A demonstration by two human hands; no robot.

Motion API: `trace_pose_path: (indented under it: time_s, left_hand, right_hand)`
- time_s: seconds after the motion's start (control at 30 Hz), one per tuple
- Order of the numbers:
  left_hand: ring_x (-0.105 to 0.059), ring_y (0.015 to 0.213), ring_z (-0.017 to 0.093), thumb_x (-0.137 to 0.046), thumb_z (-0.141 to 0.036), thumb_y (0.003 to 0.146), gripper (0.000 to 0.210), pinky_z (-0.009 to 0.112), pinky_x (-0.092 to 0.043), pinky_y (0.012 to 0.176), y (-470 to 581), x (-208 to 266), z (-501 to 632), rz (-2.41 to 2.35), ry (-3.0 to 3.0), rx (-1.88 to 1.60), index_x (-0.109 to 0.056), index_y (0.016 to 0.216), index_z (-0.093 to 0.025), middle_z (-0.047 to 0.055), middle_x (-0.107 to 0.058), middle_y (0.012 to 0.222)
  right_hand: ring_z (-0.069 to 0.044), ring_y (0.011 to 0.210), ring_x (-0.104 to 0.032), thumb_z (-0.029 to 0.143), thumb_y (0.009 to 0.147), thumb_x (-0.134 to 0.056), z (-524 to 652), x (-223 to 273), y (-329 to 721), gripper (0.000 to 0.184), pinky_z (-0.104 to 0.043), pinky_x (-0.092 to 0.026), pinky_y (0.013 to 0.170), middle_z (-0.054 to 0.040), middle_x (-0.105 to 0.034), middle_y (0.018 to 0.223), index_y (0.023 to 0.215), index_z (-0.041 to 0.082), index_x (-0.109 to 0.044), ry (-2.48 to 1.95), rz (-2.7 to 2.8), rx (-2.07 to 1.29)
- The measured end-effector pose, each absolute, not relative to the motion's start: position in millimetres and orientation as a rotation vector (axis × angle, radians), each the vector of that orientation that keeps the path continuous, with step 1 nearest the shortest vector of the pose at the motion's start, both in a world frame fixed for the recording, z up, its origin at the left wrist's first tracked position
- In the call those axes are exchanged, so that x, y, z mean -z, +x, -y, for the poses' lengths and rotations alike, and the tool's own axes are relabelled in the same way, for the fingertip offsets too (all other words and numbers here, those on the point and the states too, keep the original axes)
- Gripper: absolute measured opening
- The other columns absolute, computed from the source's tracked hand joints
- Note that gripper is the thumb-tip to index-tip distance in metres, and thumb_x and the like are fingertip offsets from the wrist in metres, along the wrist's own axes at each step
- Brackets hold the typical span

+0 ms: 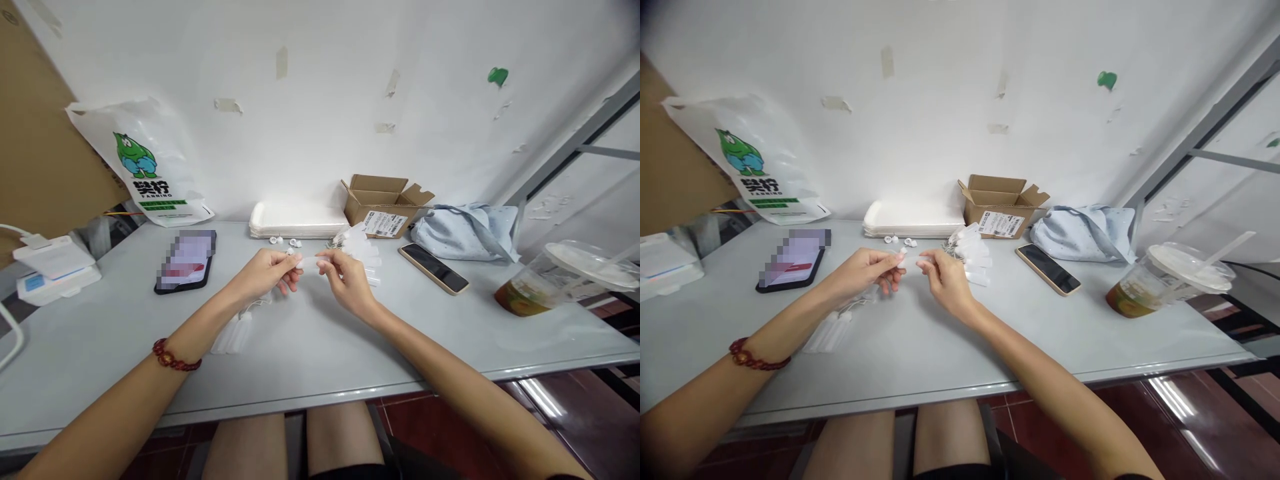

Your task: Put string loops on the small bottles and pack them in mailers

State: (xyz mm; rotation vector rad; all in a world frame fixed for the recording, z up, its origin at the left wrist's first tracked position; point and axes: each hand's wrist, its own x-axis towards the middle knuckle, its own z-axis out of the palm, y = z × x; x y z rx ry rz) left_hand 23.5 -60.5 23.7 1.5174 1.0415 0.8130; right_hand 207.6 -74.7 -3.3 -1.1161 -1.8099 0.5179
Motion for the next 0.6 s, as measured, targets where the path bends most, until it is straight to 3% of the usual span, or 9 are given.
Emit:
trace_pose_path:
  time_s: [0.23,0.4,0.5,0.6]
  left_hand:
    - [-0.060,0.062,0.017,-0.066,-0.046,0.073,0.028,0.031,-0.050,0.064,29.8,-27.0,68.5,-1.075,1.688,-1.037,-0.067,0.073,-0.018,0.003,-0.066,0.071]
    - [-0.063,0.070,0.021,-0.062,-0.051,0.076,0.036,0.030,-0.051,0.053,29.4,-25.3,67.4,-1.046,1.596,-0.960,-0.068,0.075,-0.015,0.008,-0.067,0.078]
    - [-0.063,0.066,0.020,-0.056,-0.053,0.080,0.041,0.027,-0.047,0.044,28.3,-22.7,64.7,-1.011,1.523,-0.900,-0.065,0.075,-0.013,0.008,-0.064,0.076]
    - [-0.060,0.059,0.016,-0.056,-0.049,0.081,0.038,0.026,-0.045,0.044,27.7,-22.7,64.9,-1.007,1.522,-0.876,-0.062,0.070,-0.013,0.005,-0.060,0.068]
  right_hand:
    - [-0.010,0.053,-0.044,0.048,0.089,-0.045,72.7,3.2,207.4,0.035,-0.023,-0.035,0.051,0.0012,-0.049,0.064,0.080,0.017,-0.056,-1.127,1.673,-0.748]
    - [-0.009,0.051,-0.047,0.047,0.089,-0.045,71.9,2.7,207.3,0.033,-0.023,-0.038,0.050,0.0005,-0.052,0.066,0.088,0.016,-0.057,-1.075,1.623,-0.784]
    - [-0.010,0.054,-0.049,0.041,0.089,-0.046,74.5,-0.3,207.0,0.029,-0.023,-0.039,0.053,-0.0005,-0.054,0.067,0.090,0.015,-0.058,-1.082,1.676,-0.682]
    - [-0.009,0.053,-0.047,0.039,0.089,-0.045,76.6,-2.4,207.2,0.028,-0.023,-0.038,0.052,0.0008,-0.051,0.064,0.091,0.015,-0.058,-1.110,1.710,-0.647]
